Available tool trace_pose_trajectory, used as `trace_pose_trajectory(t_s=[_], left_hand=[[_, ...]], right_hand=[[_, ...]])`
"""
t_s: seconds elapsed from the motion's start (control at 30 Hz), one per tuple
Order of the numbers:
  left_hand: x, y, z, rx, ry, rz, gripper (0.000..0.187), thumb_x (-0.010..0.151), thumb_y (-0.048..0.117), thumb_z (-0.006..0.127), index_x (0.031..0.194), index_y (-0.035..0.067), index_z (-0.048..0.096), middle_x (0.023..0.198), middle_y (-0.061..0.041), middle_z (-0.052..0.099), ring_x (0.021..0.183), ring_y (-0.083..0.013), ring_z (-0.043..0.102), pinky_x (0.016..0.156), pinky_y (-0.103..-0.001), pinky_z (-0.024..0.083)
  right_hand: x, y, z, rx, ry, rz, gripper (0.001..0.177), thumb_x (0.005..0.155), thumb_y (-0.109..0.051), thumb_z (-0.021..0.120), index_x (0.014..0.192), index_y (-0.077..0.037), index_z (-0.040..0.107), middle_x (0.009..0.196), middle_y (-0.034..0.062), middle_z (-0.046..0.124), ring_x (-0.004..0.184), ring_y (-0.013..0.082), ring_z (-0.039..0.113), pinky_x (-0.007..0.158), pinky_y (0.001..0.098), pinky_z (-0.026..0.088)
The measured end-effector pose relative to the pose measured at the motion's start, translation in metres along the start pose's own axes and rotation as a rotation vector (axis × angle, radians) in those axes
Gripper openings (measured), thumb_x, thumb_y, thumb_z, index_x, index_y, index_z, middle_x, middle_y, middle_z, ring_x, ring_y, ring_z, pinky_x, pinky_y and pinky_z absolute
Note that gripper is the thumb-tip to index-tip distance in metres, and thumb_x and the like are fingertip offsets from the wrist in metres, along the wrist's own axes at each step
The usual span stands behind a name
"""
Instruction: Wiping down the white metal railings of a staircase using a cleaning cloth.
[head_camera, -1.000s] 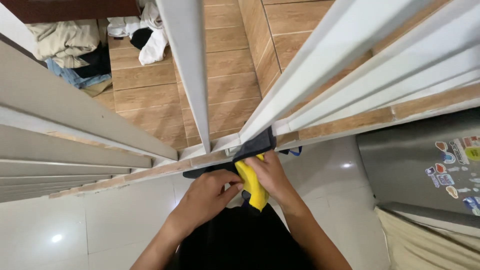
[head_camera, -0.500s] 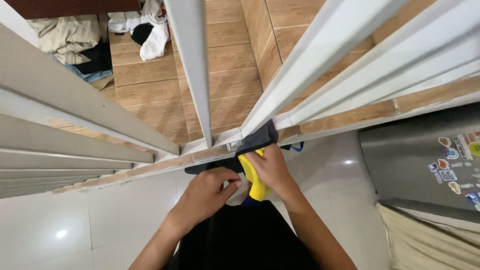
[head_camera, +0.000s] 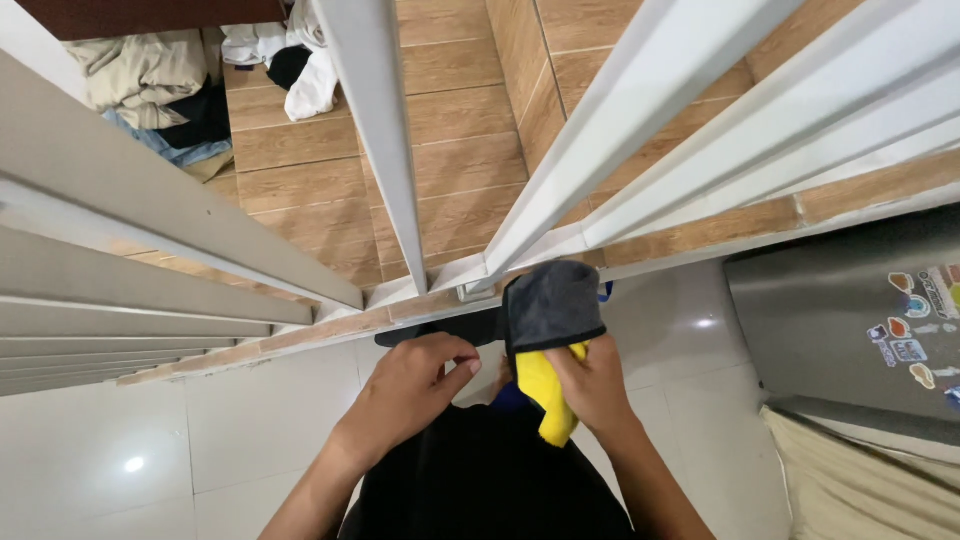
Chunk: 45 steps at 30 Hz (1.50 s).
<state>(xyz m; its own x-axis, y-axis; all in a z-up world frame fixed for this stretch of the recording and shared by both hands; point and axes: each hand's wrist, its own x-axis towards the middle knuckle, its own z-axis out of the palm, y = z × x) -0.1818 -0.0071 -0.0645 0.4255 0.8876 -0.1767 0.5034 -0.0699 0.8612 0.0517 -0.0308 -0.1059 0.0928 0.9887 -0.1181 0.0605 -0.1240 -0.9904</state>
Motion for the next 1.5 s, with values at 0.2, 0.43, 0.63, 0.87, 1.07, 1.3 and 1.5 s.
trace_pose_trajectory(t_s=[0.2, 0.43, 0.63, 0.87, 1.07, 1.3, 1.5], left_hand=[[0.002, 0.005, 0.003, -0.015, 0.021, 0.035, 0.019, 0.091, 0.023, 0.067, 0.098, 0.008, 0.075, 0.095, -0.008, 0.076, 0.07, -0.0294, 0.07, 0.066, -0.039, 0.054], [0.002, 0.003, 0.013, 0.009, 0.005, 0.102, 0.017, 0.091, 0.021, 0.067, 0.098, 0.009, 0.075, 0.094, -0.009, 0.075, 0.076, -0.0297, 0.071, 0.068, -0.039, 0.055], [0.002, 0.011, 0.01, -0.004, -0.05, 0.038, 0.018, 0.091, 0.023, 0.067, 0.099, 0.009, 0.075, 0.091, -0.008, 0.073, 0.073, -0.0277, 0.07, 0.067, -0.039, 0.055], [-0.008, 0.008, 0.012, -0.018, 0.013, 0.115, 0.017, 0.091, 0.021, 0.068, 0.099, 0.009, 0.076, 0.094, -0.008, 0.075, 0.076, -0.0289, 0.071, 0.068, -0.039, 0.055], [-0.011, 0.002, 0.002, 0.002, -0.042, -0.073, 0.018, 0.09, 0.023, 0.067, 0.099, 0.011, 0.075, 0.096, -0.006, 0.074, 0.072, -0.0278, 0.071, 0.069, -0.038, 0.056], [-0.006, 0.0, 0.001, 0.007, -0.041, 0.002, 0.017, 0.091, 0.021, 0.066, 0.099, 0.009, 0.074, 0.096, -0.008, 0.074, 0.08, -0.0307, 0.071, 0.073, -0.039, 0.055], [-0.003, -0.003, 0.005, 0.015, -0.009, 0.101, 0.016, 0.09, 0.02, 0.067, 0.098, 0.008, 0.075, 0.097, -0.008, 0.074, 0.084, -0.0311, 0.071, 0.072, -0.04, 0.056]], right_hand=[[0.035, 0.013, 0.034, -0.969, -0.038, -0.144, 0.03, 0.082, -0.03, 0.077, 0.078, -0.001, 0.073, 0.072, 0.0225, 0.071, 0.07, 0.0427, 0.07, 0.064, 0.048, 0.056], [0.036, -0.016, 0.004, -1.246, 0.01, -0.249, 0.026, 0.081, -0.031, 0.075, 0.072, -0.006, 0.074, 0.067, 0.02, 0.069, 0.062, 0.04, 0.069, 0.06, 0.0503, 0.055], [0.041, -0.04, -0.002, -1.344, 0.138, -0.193, 0.026, 0.081, -0.033, 0.076, 0.076, -0.007, 0.072, 0.065, 0.0172, 0.069, 0.059, 0.0379, 0.069, 0.056, 0.0504, 0.055], [0.022, -0.028, 0.002, -1.331, 0.13, -0.217, 0.026, 0.082, -0.033, 0.075, 0.074, -0.008, 0.07, 0.063, 0.0169, 0.069, 0.057, 0.0383, 0.069, 0.054, 0.0507, 0.055], [0.029, -0.022, -0.012, -1.386, 0.14, -0.179, 0.036, 0.087, -0.037, 0.073, 0.071, -0.005, 0.067, 0.067, 0.0183, 0.069, 0.06, 0.039, 0.069, 0.057, 0.0501, 0.056], [0.061, -0.02, 0.024, -1.293, 0.146, -0.249, 0.031, 0.085, -0.034, 0.074, 0.083, -0.004, 0.068, 0.071, 0.0197, 0.071, 0.069, 0.04, 0.071, 0.065, 0.0527, 0.056], [0.039, -0.017, 0.025, -1.205, 0.007, -0.226, 0.027, 0.082, -0.029, 0.074, 0.088, -0.003, 0.066, 0.076, 0.0176, 0.072, 0.067, 0.04, 0.07, 0.062, 0.0514, 0.055]])
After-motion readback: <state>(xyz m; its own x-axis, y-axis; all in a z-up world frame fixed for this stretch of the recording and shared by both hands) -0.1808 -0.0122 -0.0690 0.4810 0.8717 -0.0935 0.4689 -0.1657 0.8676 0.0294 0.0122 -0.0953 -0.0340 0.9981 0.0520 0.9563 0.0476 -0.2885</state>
